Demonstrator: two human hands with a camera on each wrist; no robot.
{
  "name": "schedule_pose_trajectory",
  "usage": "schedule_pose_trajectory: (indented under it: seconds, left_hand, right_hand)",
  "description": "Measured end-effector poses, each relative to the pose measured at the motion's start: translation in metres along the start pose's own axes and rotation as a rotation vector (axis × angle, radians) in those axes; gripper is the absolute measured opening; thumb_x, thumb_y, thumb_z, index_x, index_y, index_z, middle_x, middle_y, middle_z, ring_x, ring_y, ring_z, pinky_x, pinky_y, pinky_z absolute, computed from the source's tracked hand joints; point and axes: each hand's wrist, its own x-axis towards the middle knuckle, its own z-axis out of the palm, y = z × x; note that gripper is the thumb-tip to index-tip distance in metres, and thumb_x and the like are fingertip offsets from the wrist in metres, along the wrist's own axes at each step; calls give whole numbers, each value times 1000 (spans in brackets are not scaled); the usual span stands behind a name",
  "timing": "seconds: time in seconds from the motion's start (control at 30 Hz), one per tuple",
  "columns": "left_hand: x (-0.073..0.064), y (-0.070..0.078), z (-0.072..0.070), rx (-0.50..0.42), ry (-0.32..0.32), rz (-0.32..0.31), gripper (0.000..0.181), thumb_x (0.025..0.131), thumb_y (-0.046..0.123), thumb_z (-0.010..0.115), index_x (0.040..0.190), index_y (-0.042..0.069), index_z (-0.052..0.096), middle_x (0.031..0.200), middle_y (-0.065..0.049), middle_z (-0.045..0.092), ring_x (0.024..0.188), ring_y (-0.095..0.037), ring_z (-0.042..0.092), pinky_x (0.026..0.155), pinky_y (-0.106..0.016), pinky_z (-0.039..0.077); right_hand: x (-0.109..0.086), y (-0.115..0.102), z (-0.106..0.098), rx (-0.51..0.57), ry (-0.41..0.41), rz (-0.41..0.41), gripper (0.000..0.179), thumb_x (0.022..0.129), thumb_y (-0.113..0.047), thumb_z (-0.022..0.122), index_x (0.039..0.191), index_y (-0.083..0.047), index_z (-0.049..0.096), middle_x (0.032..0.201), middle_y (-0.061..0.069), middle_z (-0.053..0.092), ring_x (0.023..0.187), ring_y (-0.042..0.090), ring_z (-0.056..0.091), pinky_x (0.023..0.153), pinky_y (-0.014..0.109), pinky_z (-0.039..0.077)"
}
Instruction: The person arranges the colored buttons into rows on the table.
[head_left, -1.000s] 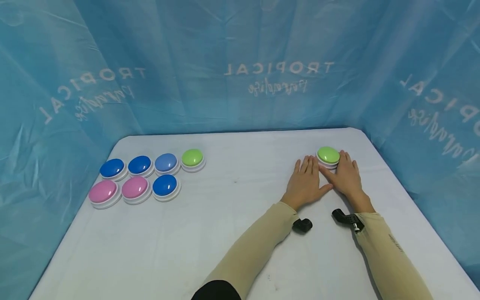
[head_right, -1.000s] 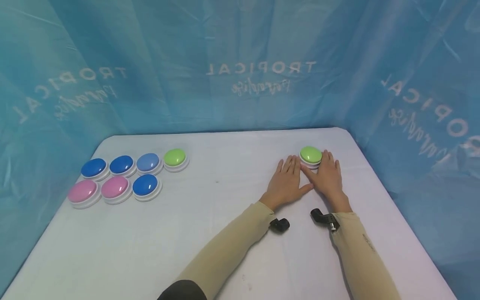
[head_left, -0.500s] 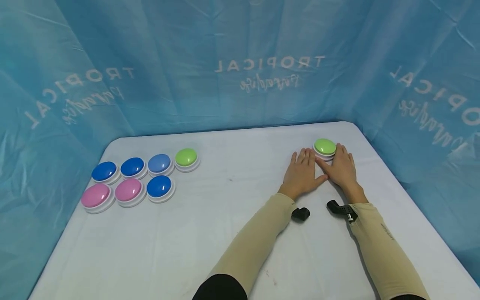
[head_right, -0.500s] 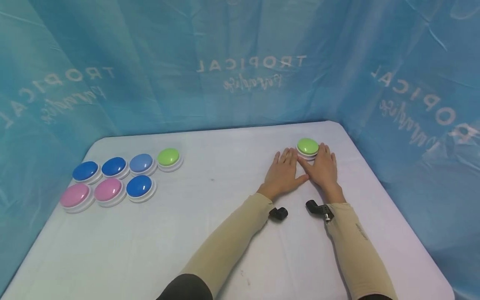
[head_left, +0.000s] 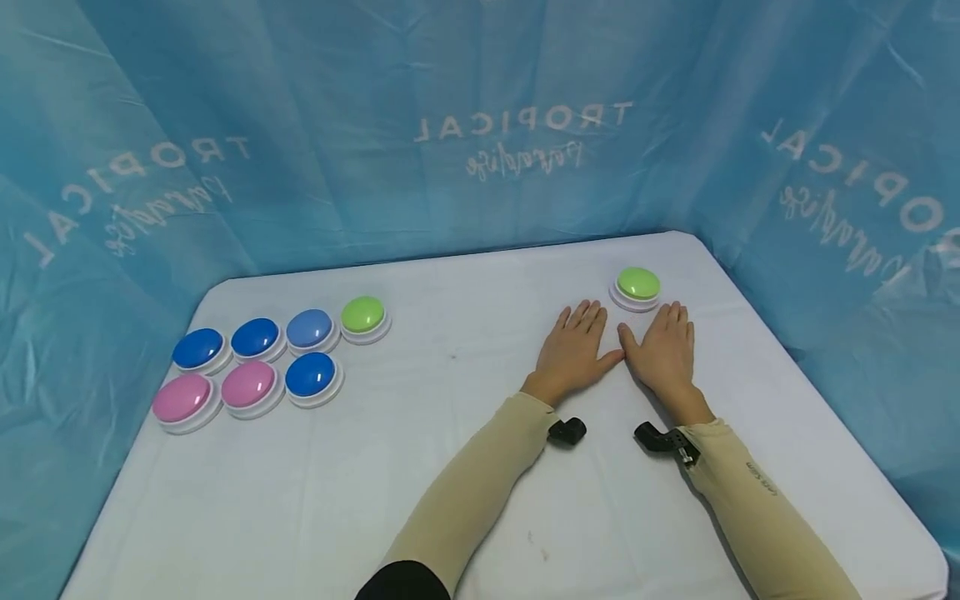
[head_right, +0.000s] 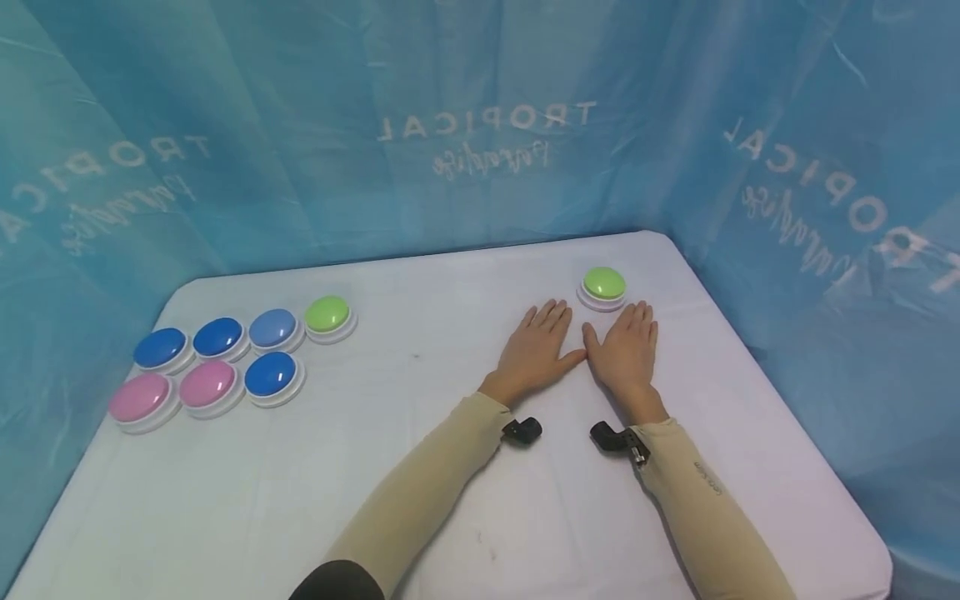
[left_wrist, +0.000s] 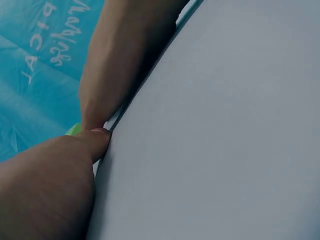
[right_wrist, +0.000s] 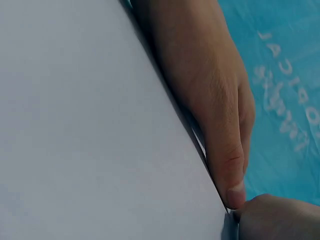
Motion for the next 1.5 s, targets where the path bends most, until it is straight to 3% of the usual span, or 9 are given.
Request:
schedule_pose_trajectory:
  seconds: [0.23,0.57,0.73,0.9,1.03,1.17,1.33,1.5]
  left_hand:
    - [-49,-33,-5,7,2,13,81,108,66,30,170,14,20,178,-1,18,165,-18,11,135,-40,9]
    - [-117,-53,-10,-12,8,21,71,112,54,35,169,13,23,177,-2,18,165,-19,11,135,-40,8]
    - [-156,-69,-14,-18,36,-18,71,111,53,39,168,12,27,176,-4,23,164,-21,15,134,-41,12]
    - [-192,-89,-19,-91,106,-66,73,108,53,47,164,7,35,172,-10,32,163,-27,23,133,-47,18]
    - [-213,-106,-17,-131,146,-146,75,107,54,50,163,5,38,171,-13,33,162,-31,23,133,-51,19]
    - [-228,-123,-16,-154,198,-296,77,106,50,54,161,-1,37,170,-18,33,162,-34,25,132,-52,19]
    - [-237,-136,-19,-264,314,-515,82,103,40,62,160,-11,31,169,-27,30,161,-40,23,132,-53,19]
    - [-239,-145,-22,-322,404,-644,83,102,36,65,159,-13,30,168,-31,29,161,-42,22,132,-54,19]
  right_hand:
    - [-35,-42,15,-28,-52,-97,95,107,-45,49,153,29,10,162,49,4,156,61,3,127,70,5]
    - [-68,-84,36,-27,-87,-309,81,110,-37,47,155,24,20,164,46,13,158,57,10,127,70,12]
    - [-83,-109,50,-38,-91,-412,82,109,-41,49,157,20,22,167,41,17,160,51,13,129,65,15]
    - [-94,-136,62,-48,-114,-491,85,109,-47,48,160,15,22,170,34,18,162,45,14,131,60,16]
    - [-97,-158,72,-32,-133,-550,84,109,-48,48,161,12,23,171,31,19,162,42,15,131,58,18]
    - [-96,-179,82,-4,-141,-598,83,108,-47,50,161,12,25,170,31,22,162,42,18,131,57,19]
    - [-89,-202,93,13,-137,-608,84,108,-48,51,160,13,26,170,30,24,162,41,18,132,56,17]
    - [-83,-223,101,22,-169,-625,84,107,-49,50,161,12,27,170,29,23,162,40,18,132,56,16]
